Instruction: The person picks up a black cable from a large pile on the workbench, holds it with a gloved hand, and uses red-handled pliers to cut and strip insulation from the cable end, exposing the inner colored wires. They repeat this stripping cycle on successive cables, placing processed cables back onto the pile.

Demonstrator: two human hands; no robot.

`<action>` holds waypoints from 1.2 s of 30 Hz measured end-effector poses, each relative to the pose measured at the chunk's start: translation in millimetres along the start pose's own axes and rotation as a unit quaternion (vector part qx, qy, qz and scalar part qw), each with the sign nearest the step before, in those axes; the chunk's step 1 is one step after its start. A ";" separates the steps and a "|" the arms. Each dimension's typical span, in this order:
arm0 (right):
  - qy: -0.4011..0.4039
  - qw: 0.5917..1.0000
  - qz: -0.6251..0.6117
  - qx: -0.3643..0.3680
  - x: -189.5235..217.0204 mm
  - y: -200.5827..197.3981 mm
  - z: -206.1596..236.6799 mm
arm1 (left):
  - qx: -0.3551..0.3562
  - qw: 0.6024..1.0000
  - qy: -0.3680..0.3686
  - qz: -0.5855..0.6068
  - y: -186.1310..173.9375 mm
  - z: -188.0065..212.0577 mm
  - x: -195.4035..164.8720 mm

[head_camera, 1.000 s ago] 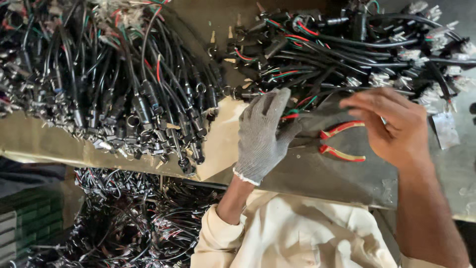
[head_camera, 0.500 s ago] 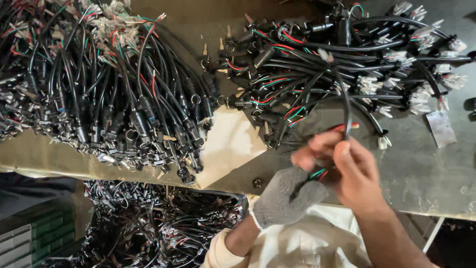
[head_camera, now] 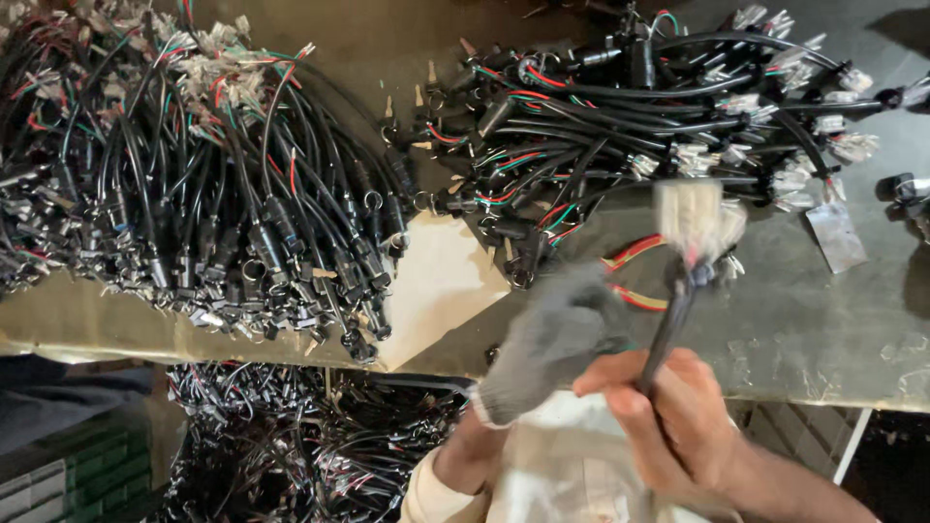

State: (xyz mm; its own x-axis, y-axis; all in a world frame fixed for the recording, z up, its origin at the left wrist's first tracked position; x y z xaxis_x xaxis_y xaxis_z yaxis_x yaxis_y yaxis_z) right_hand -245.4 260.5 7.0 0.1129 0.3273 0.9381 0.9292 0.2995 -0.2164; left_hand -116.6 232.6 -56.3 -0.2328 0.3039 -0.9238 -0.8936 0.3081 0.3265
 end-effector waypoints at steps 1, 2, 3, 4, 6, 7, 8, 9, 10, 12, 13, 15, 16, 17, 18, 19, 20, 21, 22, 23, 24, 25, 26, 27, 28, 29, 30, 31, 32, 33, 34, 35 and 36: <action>0.034 0.992 0.097 0.068 -11.2 9.9 1.0 | -0.079 0.990 -0.011 0.118 -13.5 1.5 -6.4; 0.064 0.970 0.191 0.137 -25.6 22.1 2.0 | -0.158 0.959 -0.019 0.233 -26.1 5.4 -10.0; 0.099 0.932 0.279 0.207 -39.6 34.4 6.7 | -0.097 0.951 0.043 0.292 -18.2 8.1 -28.8; 0.097 0.942 0.258 0.191 -40.8 40.2 5.3 | -0.079 0.939 0.091 0.322 -17.0 10.5 -41.8; 0.077 0.961 0.221 0.150 -41.7 47.1 -5.7 | -0.070 0.946 0.135 0.287 -13.0 13.5 -54.2; 0.109 0.964 0.195 0.146 -45.5 44.8 -8.9 | -0.063 0.973 0.115 0.192 -8.0 12.4 -53.6; 0.144 0.965 0.168 0.143 -47.8 37.8 -12.6 | -0.041 0.989 0.105 0.098 -1.3 12.6 -53.8; 0.176 0.964 0.144 0.136 -48.9 29.0 -18.2 | -0.014 0.995 0.098 0.012 5.5 11.5 -53.2; 0.077 0.971 0.202 0.103 -31.3 19.4 -33.3 | -0.023 0.994 0.109 0.005 4.8 11.5 -54.9; -0.119 0.941 0.316 0.028 10.5 0.0 -50.6 | -0.049 0.988 0.138 0.046 3.5 12.1 -58.0; -0.076 0.963 0.260 -0.001 13.8 -15.1 -56.4 | -0.067 0.984 0.121 0.110 1.7 12.7 -53.8; 0.007 0.989 0.140 -0.044 17.1 -36.4 -61.8 | -0.037 0.986 0.094 0.129 20.5 15.4 -42.6; 0.027 0.998 0.012 -0.048 20.3 -36.9 -59.1 | 0.002 0.992 0.089 0.084 39.5 19.3 -36.1; 0.049 0.991 -0.117 -0.052 22.7 -36.3 -53.0 | 0.042 0.995 0.082 0.039 59.9 24.1 -27.3; 0.071 0.966 -0.242 -0.057 21.0 -36.4 -48.2 | 0.057 0.996 0.063 0.020 66.6 28.9 -17.4; 0.035 0.953 -0.294 -0.064 24.5 -40.1 -45.0 | 0.073 0.996 0.044 -0.001 74.7 32.7 -6.8; 0.009 0.940 -0.326 -0.094 23.2 -45.9 -39.3 | 0.064 0.998 0.012 0.006 79.6 40.0 3.3; -0.016 0.931 -0.341 -0.131 17.8 -53.2 -33.8 | 0.057 0.998 -0.020 0.012 82.5 45.3 11.4; -0.039 0.922 -0.347 -0.168 11.4 -61.1 -27.0 | 0.072 0.996 0.013 -0.044 86.6 46.2 8.1; -0.045 0.926 -0.323 -0.190 3.5 -68.6 -21.1 | 0.082 0.991 0.048 -0.098 90.9 47.1 2.1; -0.052 0.932 -0.300 -0.199 -3.0 -69.9 -14.7 | 0.077 0.988 0.049 -0.123 89.3 46.0 -1.8; -0.056 0.939 -0.269 -0.207 -8.1 -71.6 -8.2 | 0.071 0.985 0.050 -0.148 87.4 43.1 -7.7; -0.056 0.951 -0.230 -0.198 -12.2 -72.6 -3.9 | 0.052 0.989 0.015 -0.137 81.3 40.3 -10.1; -0.055 0.962 -0.189 -0.187 -15.9 -71.9 -1.4 | 0.032 0.992 -0.021 -0.123 74.6 37.1 -12.1; -0.057 0.973 -0.146 -0.171 -16.3 -75.1 -0.3 | 0.021 0.978 0.056 -0.199 66.2 32.2 -30.6; -0.062 0.980 -0.108 -0.158 -16.8 -76.7 -1.6 | 0.008 0.953 0.133 -0.273 57.6 29.3 -47.2; -0.068 0.984 -0.069 -0.150 -15.7 -80.9 -4.5 | -0.004 0.916 0.207 -0.344 52.3 29.7 -61.0; -0.074 0.985 -0.036 -0.150 -14.9 -85.3 -9.7 | -0.012 0.912 0.225 -0.342 40.6 27.6 -65.7; -0.066 0.985 -0.017 -0.158 -15.9 -90.1 -15.6 | -0.040 0.922 0.182 -0.338 29.2 24.0 -60.7; -0.043 0.980 -0.026 -0.195 -21.1 -92.7 -20.6 | -0.068 0.931 0.139 -0.332 17.1 21.6 -54.9; -0.020 0.972 -0.038 -0.230 -25.3 -95.2 -23.7 | -0.114 0.940 0.036 -0.321 2.0 19.7 -40.0; 0.023 0.947 -0.188 -0.259 -46.7 -88.0 -33.1 | -0.157 0.937 -0.070 -0.305 -12.1 22.6 -24.7; 0.038 0.960 -0.165 -0.222 -49.8 -74.4 -39.2 | -0.153 0.975 -0.082 -0.137 -13.5 23.0 -17.4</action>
State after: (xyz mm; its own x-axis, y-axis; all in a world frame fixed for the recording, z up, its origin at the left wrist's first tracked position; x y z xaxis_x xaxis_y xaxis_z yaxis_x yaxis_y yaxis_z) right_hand -306.4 186.7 -13.0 -0.2034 0.2083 0.9567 0.9753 -0.0424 0.2166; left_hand -91.7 243.8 -40.0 0.0734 0.3956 -0.9155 -0.9922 0.1219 -0.0269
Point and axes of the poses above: each hand's wrist, its own z-axis away from the middle knuckle, its own y-axis out of the palm, x = y × z, the point moved 8 cm from there along -z, towards the middle knuckle
